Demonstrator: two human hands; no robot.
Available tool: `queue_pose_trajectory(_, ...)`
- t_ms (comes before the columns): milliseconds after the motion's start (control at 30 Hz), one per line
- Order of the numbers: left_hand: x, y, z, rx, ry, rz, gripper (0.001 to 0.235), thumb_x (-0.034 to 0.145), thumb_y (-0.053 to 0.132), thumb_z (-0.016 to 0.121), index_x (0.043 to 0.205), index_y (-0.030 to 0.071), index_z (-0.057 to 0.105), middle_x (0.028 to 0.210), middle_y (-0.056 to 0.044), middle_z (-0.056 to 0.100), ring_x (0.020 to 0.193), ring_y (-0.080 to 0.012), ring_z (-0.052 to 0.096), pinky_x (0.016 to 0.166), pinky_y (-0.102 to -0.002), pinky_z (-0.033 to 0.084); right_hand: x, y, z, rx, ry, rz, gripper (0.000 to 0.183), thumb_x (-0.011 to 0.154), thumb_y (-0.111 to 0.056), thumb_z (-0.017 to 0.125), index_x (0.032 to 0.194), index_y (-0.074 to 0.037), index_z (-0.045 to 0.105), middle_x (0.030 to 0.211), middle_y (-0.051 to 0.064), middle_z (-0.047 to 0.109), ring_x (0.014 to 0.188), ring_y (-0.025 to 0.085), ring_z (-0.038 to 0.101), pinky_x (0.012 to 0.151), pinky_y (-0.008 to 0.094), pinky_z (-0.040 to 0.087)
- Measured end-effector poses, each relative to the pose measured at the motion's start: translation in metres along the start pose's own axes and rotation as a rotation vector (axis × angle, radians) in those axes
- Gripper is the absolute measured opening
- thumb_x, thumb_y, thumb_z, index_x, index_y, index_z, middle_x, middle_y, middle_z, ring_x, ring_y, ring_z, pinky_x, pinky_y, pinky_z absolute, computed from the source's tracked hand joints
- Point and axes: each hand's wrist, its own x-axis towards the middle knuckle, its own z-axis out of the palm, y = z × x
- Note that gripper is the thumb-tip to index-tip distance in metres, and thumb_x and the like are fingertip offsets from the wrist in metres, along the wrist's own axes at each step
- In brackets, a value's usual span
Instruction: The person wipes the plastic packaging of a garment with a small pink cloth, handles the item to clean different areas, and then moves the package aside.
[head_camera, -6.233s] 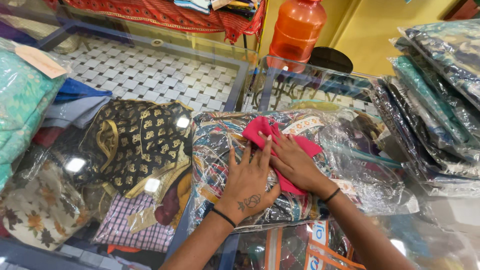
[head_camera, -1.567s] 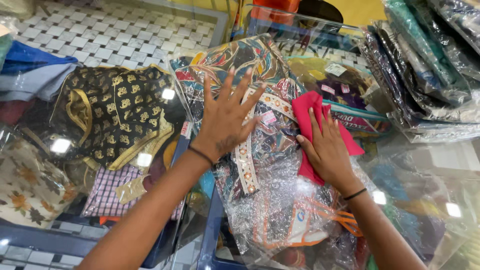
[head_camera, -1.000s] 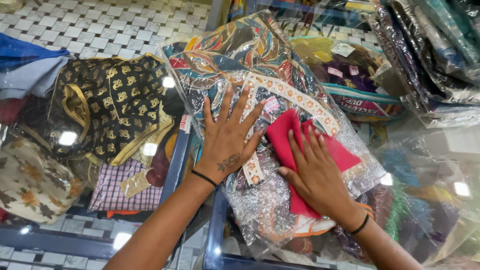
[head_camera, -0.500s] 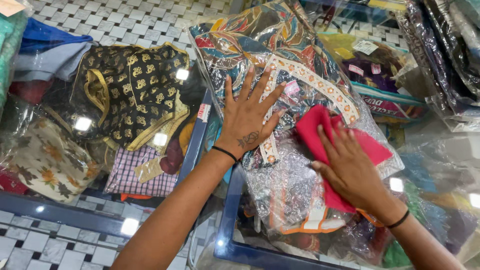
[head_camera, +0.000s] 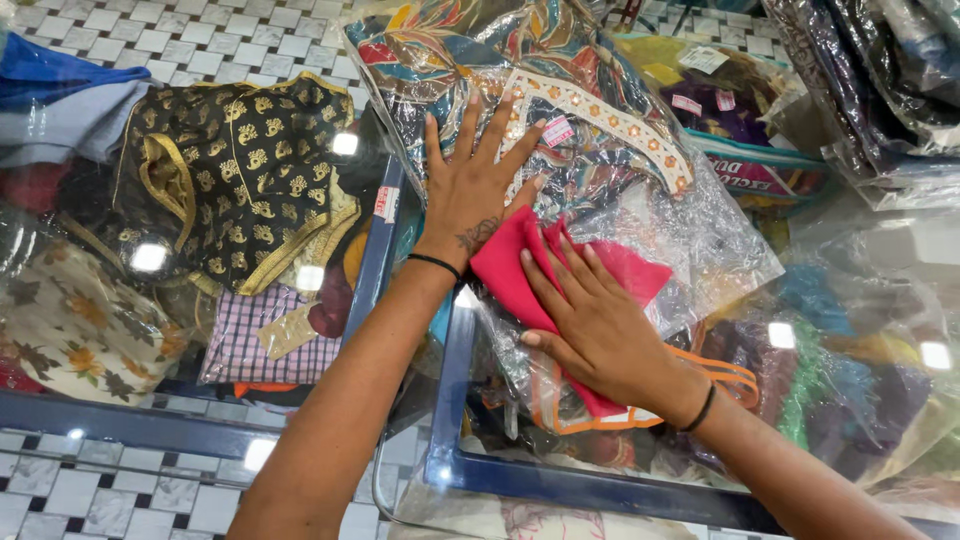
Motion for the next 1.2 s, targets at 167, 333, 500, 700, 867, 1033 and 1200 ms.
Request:
queue_pose_trajectory(167,-0.004,0.000,-0.006,-0.056,-0.012,-0.001,0.055,0.103,0.047,0.059,0.154,0.027,0.053,0.167,-0.009,0.032,0.157,-0.0375,0.019,0.121,-0.073,0.006,-0.034,0.049,-0.016,-0.100,-0.025,0.173,0.076,0.103,-0.048,0.041,0.155,0.006,0.031,0.160,0.030,0.032,0.150,0.047,0.024,0.122,0.055,0.016)
queue_pose_trajectory(333,-0.003,-0.001,-0.005,-0.056,0.003,0.018,0.055,0.104,0.046,0.059,0.155,0.027,0.053,0.167,-0.009,0.032,0.157,-0.0381,0.018,0.121,-0.074,0.005,-0.040,0.053,-0.010,-0.136,0.051,0.461,0.073,0.107,-0.046,0.038,0.156,0.008,0.028,0.163,0.030,0.028,0.152,0.048,0.020,0.124,0.055,0.013)
queue_pose_trajectory(500,0.000,-0.001,-0.003,-0.036,-0.007,0.014,0.055,0.102,0.048,0.060,0.153,0.027,0.053,0.166,-0.010,0.033,0.155,-0.0386,0.020,0.119,-0.074,0.005,-0.018,-0.016,0.005,0.046,-0.002,0.180,0.073,0.108,-0.045,0.038,0.156,0.009,0.026,0.165,0.031,0.021,0.154,0.047,0.018,0.124,0.053,0.012)
queue_pose_trajectory(700,-0.005,-0.002,-0.004,-0.070,0.007,0.029,0.056,0.103,0.045,0.060,0.154,0.025,0.053,0.167,-0.012,0.032,0.156,-0.0403,0.020,0.121,-0.073,0.005,-0.026,0.023,-0.010,-0.053,-0.046,0.166,0.075,0.104,-0.046,0.040,0.157,0.005,0.027,0.163,0.028,0.026,0.151,0.045,0.022,0.123,0.053,0.014)
queue_pose_trajectory(867,-0.002,0.004,-0.015,-0.054,-0.021,0.017,0.057,0.102,0.045,0.060,0.155,0.025,0.050,0.169,-0.012,0.029,0.157,-0.0397,0.018,0.121,-0.074,0.004,-0.050,0.077,-0.015,-0.168,0.035,0.386,0.076,0.105,-0.045,0.040,0.158,0.007,0.026,0.159,0.032,0.030,0.151,0.048,0.023,0.123,0.055,0.014)
queue_pose_trajectory(1033,-0.012,0.036,-0.057,-0.034,-0.190,0.041,0.101,0.082,0.061,0.072,0.162,0.015,0.029,0.170,-0.020,0.014,0.157,-0.0429,0.006,0.115,-0.079,-0.004,-0.036,0.052,-0.008,-0.150,0.095,0.498,0.074,0.105,-0.047,0.041,0.154,0.008,0.031,0.160,0.032,0.031,0.150,0.049,0.022,0.122,0.056,0.014)
queue_pose_trajectory(1200,-0.015,0.051,-0.078,-0.082,-0.903,-0.134,0.169,0.037,0.075,0.091,0.161,0.019,-0.010,0.168,-0.020,-0.021,0.151,-0.0486,-0.023,0.103,-0.084,-0.015,-0.022,0.004,0.006,-0.091,0.043,0.253,0.071,0.105,-0.046,0.041,0.156,0.003,0.032,0.161,0.026,0.032,0.156,0.044,0.016,0.125,0.053,0.012)
